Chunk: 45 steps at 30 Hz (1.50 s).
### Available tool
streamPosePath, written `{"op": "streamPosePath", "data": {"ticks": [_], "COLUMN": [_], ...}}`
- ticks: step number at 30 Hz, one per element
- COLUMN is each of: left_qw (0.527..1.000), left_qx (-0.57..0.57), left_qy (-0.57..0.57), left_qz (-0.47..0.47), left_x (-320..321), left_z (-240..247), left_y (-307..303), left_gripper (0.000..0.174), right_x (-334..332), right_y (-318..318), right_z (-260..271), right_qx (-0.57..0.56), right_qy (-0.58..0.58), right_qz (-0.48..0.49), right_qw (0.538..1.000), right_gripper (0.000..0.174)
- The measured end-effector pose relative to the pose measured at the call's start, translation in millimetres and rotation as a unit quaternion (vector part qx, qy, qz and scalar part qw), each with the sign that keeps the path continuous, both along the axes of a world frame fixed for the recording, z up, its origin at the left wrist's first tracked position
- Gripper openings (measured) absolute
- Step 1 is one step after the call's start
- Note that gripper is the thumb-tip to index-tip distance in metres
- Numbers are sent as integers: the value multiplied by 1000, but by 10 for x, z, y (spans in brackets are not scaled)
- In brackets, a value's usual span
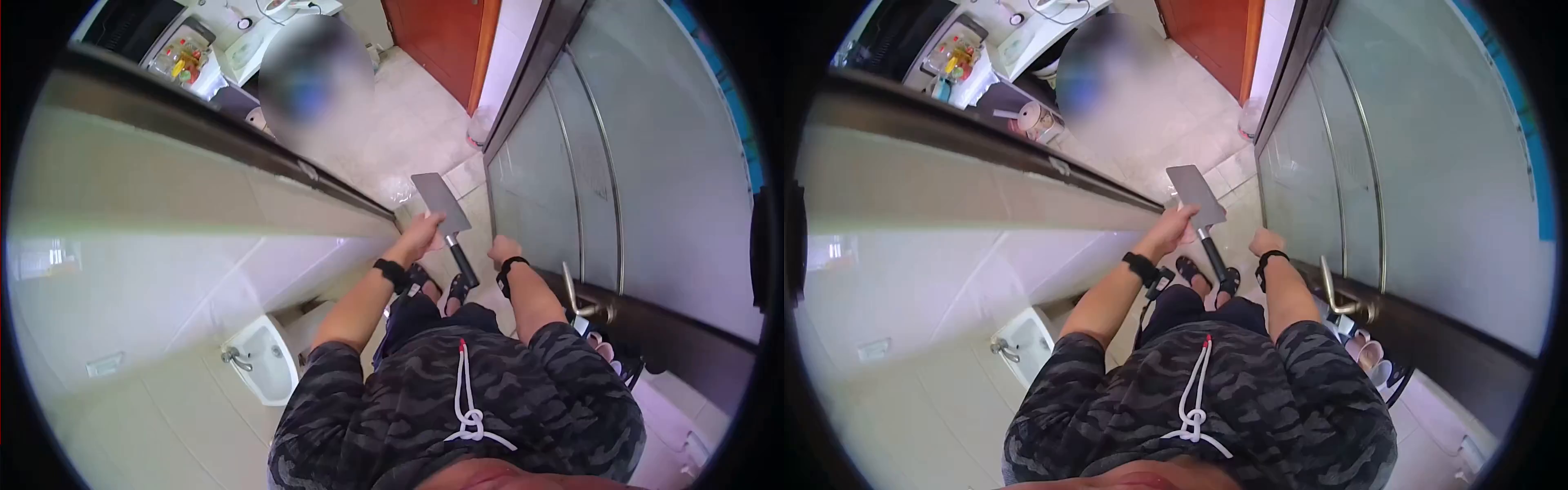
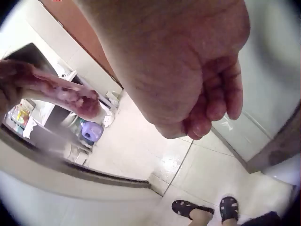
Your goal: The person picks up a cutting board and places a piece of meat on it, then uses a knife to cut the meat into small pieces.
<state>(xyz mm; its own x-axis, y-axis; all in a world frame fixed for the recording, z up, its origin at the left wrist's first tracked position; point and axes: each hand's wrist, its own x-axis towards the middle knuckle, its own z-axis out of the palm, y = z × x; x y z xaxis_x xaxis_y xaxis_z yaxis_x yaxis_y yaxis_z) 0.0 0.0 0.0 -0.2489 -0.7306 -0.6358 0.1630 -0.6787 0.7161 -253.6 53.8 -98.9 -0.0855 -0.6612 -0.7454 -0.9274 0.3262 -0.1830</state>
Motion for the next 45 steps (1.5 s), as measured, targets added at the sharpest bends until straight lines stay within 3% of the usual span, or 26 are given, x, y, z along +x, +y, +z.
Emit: {"op": "streamPosePath", "data": {"ticks": [2, 3, 4, 5, 6, 7, 9, 11, 14, 18, 21, 23, 25, 27, 29, 30, 31, 33, 34, 37, 41, 45], "left_qw": [995, 998, 997, 992, 993, 993, 974, 968, 945, 915, 904, 884, 884, 875, 853, 844, 836, 833, 822, 790, 739, 688], "left_qx": [24, 43, 28, 23, 22, 7, 9, 24, 22, 43, 80, 81, 89, 90, 84, 75, 67, 66, 63, 42, 43, 19], "left_qy": [-93, -34, -50, -59, -64, -52, -36, -52, -105, -69, -62, -13, -37, -52, -61, -77, -93, -80, -90, -99, -77, -88], "left_qz": [14, 11, 61, 108, 101, 103, 225, 246, 308, 394, 416, 461, 458, 472, 511, 525, 537, 544, 558, 603, 668, 720], "left_x": [91, -783, -752, -737, -595, -692, -768, -700, -594, -424, -141, 105, 380, 695, 966, 1105, 1263, 1558, 1743, 2192, 2873, 3438], "left_z": [-81, -192, -169, -145, -119, -134, -234, -392, -477, -597, -627, -766, -583, -605, -533, -397, -300, -350, -361, -512, -765, -1087], "left_y": [-197, -530, -781, -887, -1236, -1556, -1815, -1970, -2367, -2843, -3334, -3644, -3890, -3971, -4117, -4207, -4266, -4301, -4276, -4328, -4284, -4285], "left_gripper": [23, 23, 22, 25, 26, 26, 29, 31, 35, 33, 31, 29, 33, 34, 32, 30, 28, 25, 24, 23, 22, 22], "right_x": [354, -490, -338, -264, -189, -274, -281, -330, -331, -344, -482, -584, -625, -551, -532, -451, -374, -325, -213, 184, 715, 1963], "right_y": [-151, -450, -696, -785, -1078, -1388, -1595, -1682, -2081, -2754, -3348, -3820, -4209, -4415, -4629, -4827, -5026, -5357, -5415, -6020, -6870, -7982], "right_z": [141, 351, 313, 305, -67, 58, 249, 90, -25, -17, -299, -393, -460, -568, -937, -1024, -1047, -1076, -985, -618, -896, -841], "right_qx": [-19, -1, -17, -23, -82, -99, -95, -112, -79, -16, -37, 20, 16, 28, -25, -62, -67, 4, -35, -12, -122, -197], "right_qy": [-5, 54, 39, 31, 4, 14, 4, 11, 18, 24, -7, -22, -17, -31, -53, -27, -28, -99, -121, -115, -145, -187], "right_qz": [-2, -1, -17, -35, -46, -45, -81, -40, -41, 29, 29, 112, 150, 143, 108, 205, 217, 125, 102, 127, 183, 230], "right_qw": [1000, 999, 999, 999, 996, 994, 992, 993, 996, 999, 999, 993, 988, 989, 992, 976, 974, 987, 987, 985, 965, 934], "right_gripper": [28, 28, 26, 24, 26, 26, 26, 26, 28, 32, 36, 36, 35, 35, 23, 21, 21, 19, 18, 15, 16, 32]}}
